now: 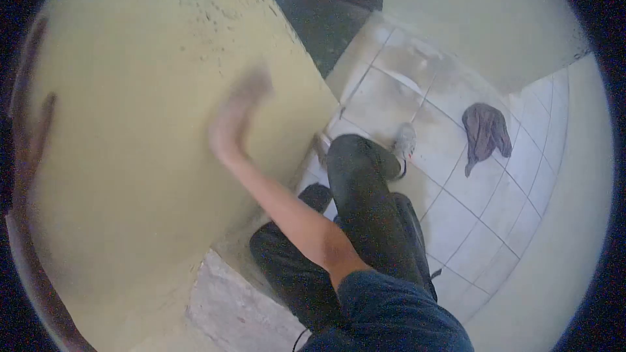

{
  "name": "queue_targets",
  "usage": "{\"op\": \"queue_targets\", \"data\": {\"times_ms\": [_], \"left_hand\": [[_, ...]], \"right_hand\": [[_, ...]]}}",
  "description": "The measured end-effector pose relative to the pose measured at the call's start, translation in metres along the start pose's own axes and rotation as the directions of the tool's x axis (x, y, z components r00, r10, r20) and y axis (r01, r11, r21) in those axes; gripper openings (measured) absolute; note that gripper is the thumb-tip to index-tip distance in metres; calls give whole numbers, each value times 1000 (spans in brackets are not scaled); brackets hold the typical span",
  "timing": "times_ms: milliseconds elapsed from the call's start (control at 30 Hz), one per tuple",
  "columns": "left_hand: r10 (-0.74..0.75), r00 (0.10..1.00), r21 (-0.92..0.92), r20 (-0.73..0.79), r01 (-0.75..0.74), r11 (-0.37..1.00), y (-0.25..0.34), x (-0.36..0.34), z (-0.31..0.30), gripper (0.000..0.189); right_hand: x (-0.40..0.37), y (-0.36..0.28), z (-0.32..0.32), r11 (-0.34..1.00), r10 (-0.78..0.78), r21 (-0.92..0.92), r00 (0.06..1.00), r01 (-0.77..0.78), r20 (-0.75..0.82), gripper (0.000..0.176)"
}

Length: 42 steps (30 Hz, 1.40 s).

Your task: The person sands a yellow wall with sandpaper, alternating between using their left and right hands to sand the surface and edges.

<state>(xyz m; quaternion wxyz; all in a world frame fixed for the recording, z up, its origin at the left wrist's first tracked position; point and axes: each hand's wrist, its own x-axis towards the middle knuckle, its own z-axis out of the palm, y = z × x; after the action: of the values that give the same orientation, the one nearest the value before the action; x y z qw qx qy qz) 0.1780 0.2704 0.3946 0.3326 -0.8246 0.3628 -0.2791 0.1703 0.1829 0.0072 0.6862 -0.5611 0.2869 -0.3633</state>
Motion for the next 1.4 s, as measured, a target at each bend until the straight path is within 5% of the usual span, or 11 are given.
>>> {"op": "queue_targets", "data": {"times_ms": [233, 367, 500, 533, 600, 767, 900, 1067, 1133, 1300, 1400], "left_hand": [[29, 1000, 99, -4, -29, 995, 11, 6, -23, 66], [166, 986, 401, -33, -139, 906, 16, 14, -40, 77], [249, 968, 422, -32, -213, 881, 18, 19, -45, 81], [261, 965, 400, -30, -227, 888, 17, 19, -43, 81], [260, 965, 371, -43, -226, 901, 16, 22, -49, 80], [234, 971, 313, -57, -205, 927, 22, 18, -45, 79], [190, 982, 353, -25, -169, 920, 27, 17, -48, 79], [282, 958, 315, -56, -251, 915, 27, 18, -44, 78], [298, 951, 316, -83, -258, 913, 30, 23, -43, 76], [338, 933, 322, -125, -284, 903, 33, 29, -43, 72], [371, 920, 330, -130, -312, 891, 35, 29, -43, 71]], "right_hand": [[37, -112, -8, 613, -777, 34, 594, 790, 205, 67], [30, 69, -50, 949, 272, 157, 962, -273, 28, 62], [36, 10, -13, 914, -21, -401, 995, 58, 97, 59], [47, -52, 3, 991, -136, 13, 991, 136, 18, 61], [61, -163, 7, 797, -604, -12, 797, 604, 23, 67], [93, -156, -10, 534, -837, 35, 523, 844, 164, 69], [67, 14, -47, 972, 221, 78, 975, -222, 27, 59], [76, -112, -8, 985, -155, -66, 987, 158, 52, 65], [99, -177, 0, 714, -691, 97, 720, 693, -63, 67], [130, -126, -23, 562, -827, 100, 559, 821, 57, 70], [133, 43, -61, 938, -344, 41, 939, 345, -11, 58]]}}
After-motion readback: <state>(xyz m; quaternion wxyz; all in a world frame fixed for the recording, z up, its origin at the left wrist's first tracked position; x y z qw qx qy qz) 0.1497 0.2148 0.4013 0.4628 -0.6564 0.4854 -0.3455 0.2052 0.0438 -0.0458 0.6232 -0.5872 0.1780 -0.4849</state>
